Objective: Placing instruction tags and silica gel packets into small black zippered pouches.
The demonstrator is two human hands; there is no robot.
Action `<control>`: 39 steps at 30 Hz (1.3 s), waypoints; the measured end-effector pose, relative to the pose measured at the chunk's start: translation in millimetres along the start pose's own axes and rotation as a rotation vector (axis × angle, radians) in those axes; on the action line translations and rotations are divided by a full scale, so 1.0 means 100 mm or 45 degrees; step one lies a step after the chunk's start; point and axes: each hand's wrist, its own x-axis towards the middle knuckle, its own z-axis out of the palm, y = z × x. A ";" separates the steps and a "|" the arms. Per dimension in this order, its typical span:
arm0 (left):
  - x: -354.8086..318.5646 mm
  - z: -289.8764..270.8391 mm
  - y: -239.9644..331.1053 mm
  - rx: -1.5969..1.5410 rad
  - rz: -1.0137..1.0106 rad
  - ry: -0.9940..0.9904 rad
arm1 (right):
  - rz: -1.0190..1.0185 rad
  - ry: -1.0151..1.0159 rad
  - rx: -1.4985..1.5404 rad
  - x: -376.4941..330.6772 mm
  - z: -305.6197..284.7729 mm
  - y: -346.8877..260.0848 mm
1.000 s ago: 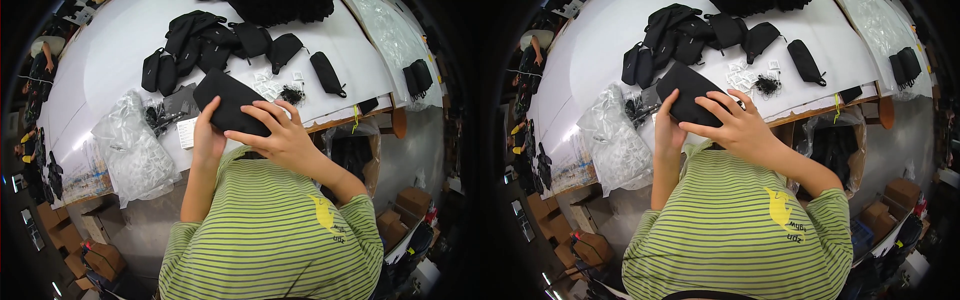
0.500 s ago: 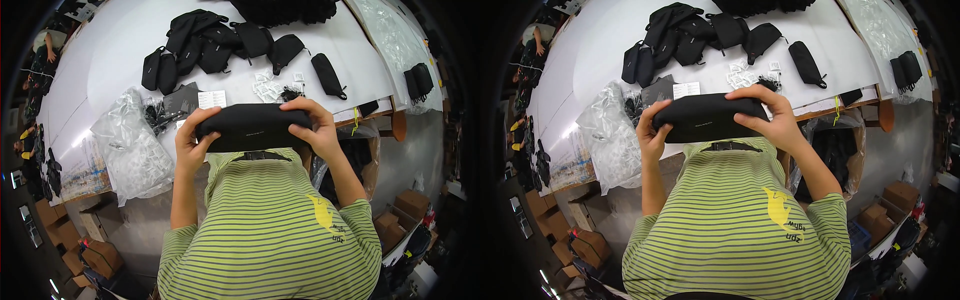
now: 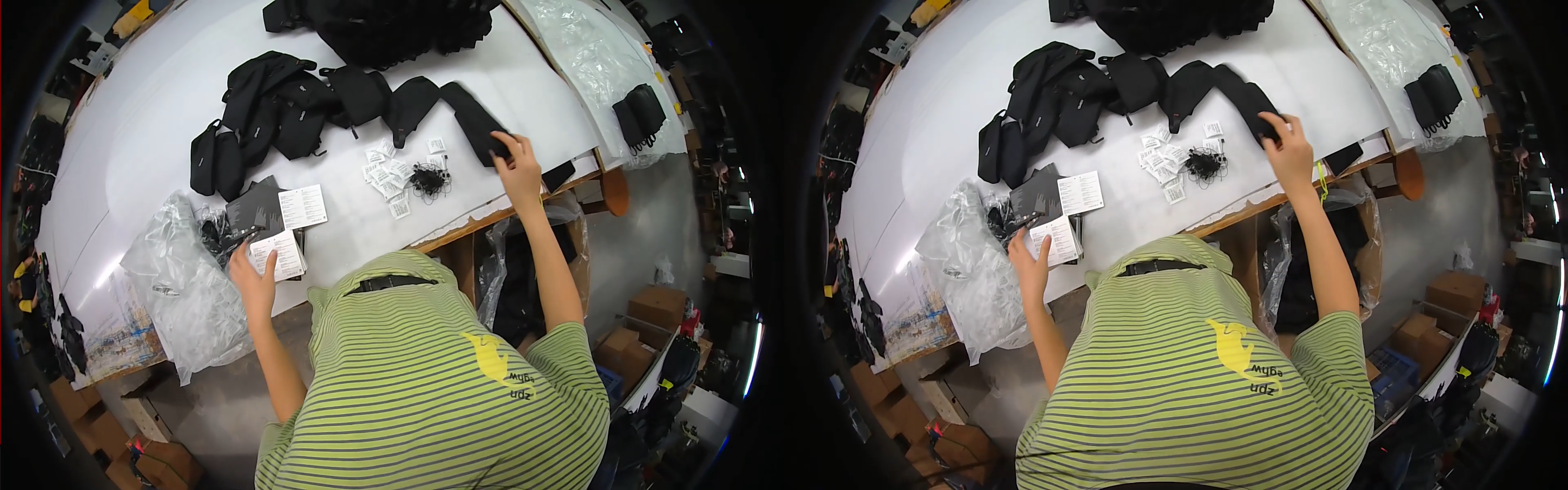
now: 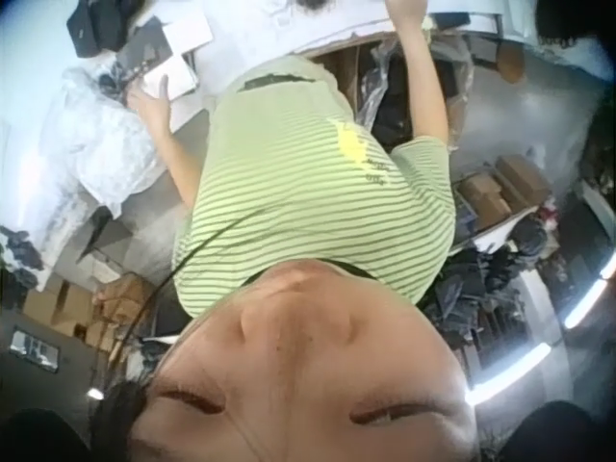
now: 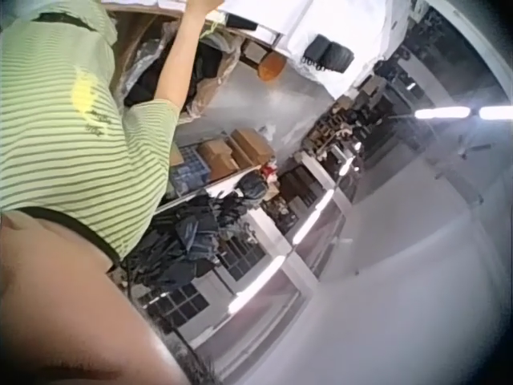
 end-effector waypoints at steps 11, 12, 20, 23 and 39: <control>-0.19 0.45 -0.05 -0.029 -0.306 0.132 | 0.078 0.034 -0.908 0.14 0.65 0.94; -0.20 0.45 0.01 0.027 -0.308 0.189 | 0.031 0.120 -0.769 0.15 0.69 0.80; -0.19 0.33 0.16 0.253 -0.209 0.402 | 0.371 -0.613 -0.321 -0.28 1.20 0.64; -0.14 0.27 0.13 0.225 -0.242 0.289 | 0.345 -0.440 -0.276 -0.53 1.11 0.48; -0.11 0.15 0.10 -0.615 -0.467 0.344 | 0.592 0.014 0.734 -0.22 0.52 0.12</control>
